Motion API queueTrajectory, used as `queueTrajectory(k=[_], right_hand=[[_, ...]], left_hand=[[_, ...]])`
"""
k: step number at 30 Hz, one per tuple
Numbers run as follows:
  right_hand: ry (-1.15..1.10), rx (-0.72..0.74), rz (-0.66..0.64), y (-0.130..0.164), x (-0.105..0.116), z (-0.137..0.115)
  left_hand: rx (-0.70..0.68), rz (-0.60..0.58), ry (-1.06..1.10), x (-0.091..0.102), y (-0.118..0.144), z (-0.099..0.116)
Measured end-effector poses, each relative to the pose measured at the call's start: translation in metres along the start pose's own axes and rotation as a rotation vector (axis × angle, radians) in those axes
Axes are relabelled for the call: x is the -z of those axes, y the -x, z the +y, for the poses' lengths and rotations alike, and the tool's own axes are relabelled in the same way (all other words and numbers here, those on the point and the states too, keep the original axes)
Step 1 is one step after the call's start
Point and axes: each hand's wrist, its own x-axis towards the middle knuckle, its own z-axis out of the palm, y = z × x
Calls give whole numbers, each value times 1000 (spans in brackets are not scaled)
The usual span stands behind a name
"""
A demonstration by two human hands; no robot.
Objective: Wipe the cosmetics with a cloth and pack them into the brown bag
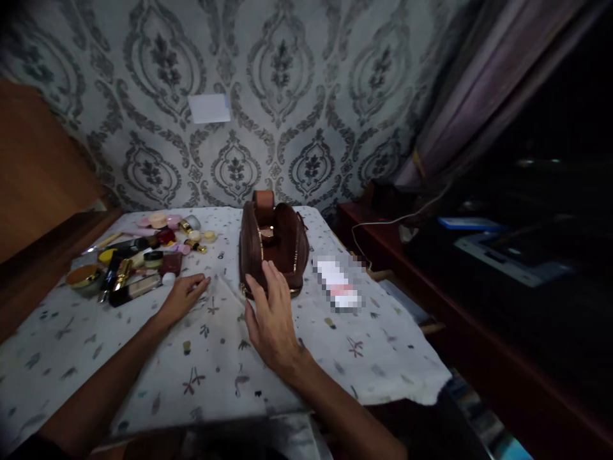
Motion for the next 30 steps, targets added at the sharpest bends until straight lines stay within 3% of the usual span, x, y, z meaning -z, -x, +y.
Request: queueTrajectory(k=[2, 5, 12, 17, 22, 26, 28, 30], right_hand=[[-116, 78, -4, -3, -2, -8], [-339, 132, -112, -10, -19, -17], [-701, -114, -317, -37, -84, -34], [-754, -280, -207, -40, -119, -37], [-778, -399, -150, -29, -133, -26], [-787, -476, -194, -26, -133, -18], [-795, -496, -222, -26, -131, -18], [-798, -502, -253, -25, -129, -19]], left_hand=[[-12, -7, 14, 0, 0, -1], [-3, -12, 29, -1, 0, -3], [-3, -39, 55, 0, -1, -8], [34, -4, 56, -1, 0, -10], [75, 92, 23, 0, 2, -4], [99, 234, -39, 23, -21, 5], [113, 301, -136, 45, -47, 9], [144, 278, -279, 69, -78, 9]])
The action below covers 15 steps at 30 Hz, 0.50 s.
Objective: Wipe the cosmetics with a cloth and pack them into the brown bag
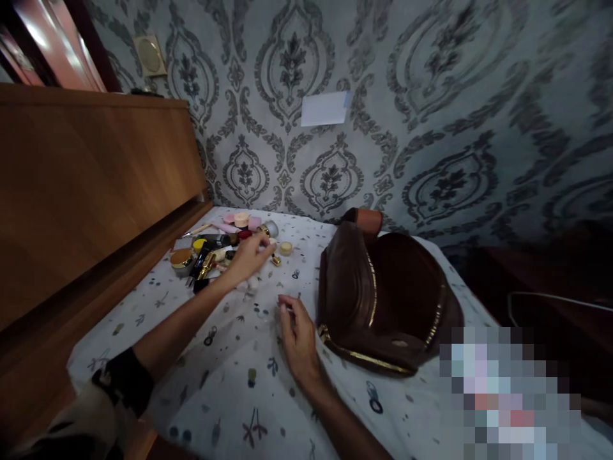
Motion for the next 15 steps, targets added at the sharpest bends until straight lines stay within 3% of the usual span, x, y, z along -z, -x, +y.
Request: queueTrajectory(k=[2, 6, 11, 15], right_hand=[[2, -12, -23, 2, 0, -2], [-14, -21, -45, 2, -1, -4], [-39, 2, -66, -1, 1, -10], [-62, 11, -57, -1, 2, -14]], left_hand=[[53, -74, -232, 10, -37, -4], [146, -182, -398, 7, -89, -25], [197, -310, -525, -19, -112, -54], [220, -325, -591, -33, -117, -60]])
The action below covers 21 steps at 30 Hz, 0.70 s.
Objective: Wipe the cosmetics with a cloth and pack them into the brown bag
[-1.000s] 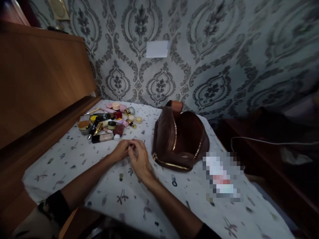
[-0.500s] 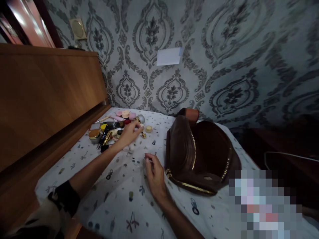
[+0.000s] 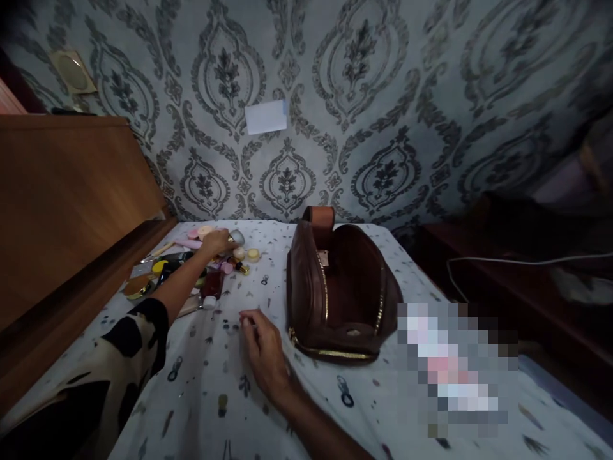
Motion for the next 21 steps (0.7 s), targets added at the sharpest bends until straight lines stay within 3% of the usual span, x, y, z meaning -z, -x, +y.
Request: queueTrajectory(k=[10, 14, 18, 21], right_hand=[[-37, -11, -8, 1, 1, 0], [-50, -18, 1, 0, 0, 3], [-150, -52, 11, -2, -2, 8], [-351, -146, 15, -7, -3, 12]], left_hand=[[58, 38, -41, 6, 4, 16], [17, 104, -71, 22, 15, 23], [-67, 166, -97, 51, 46, 28], [-165, 182, -108, 63, 97, 31]])
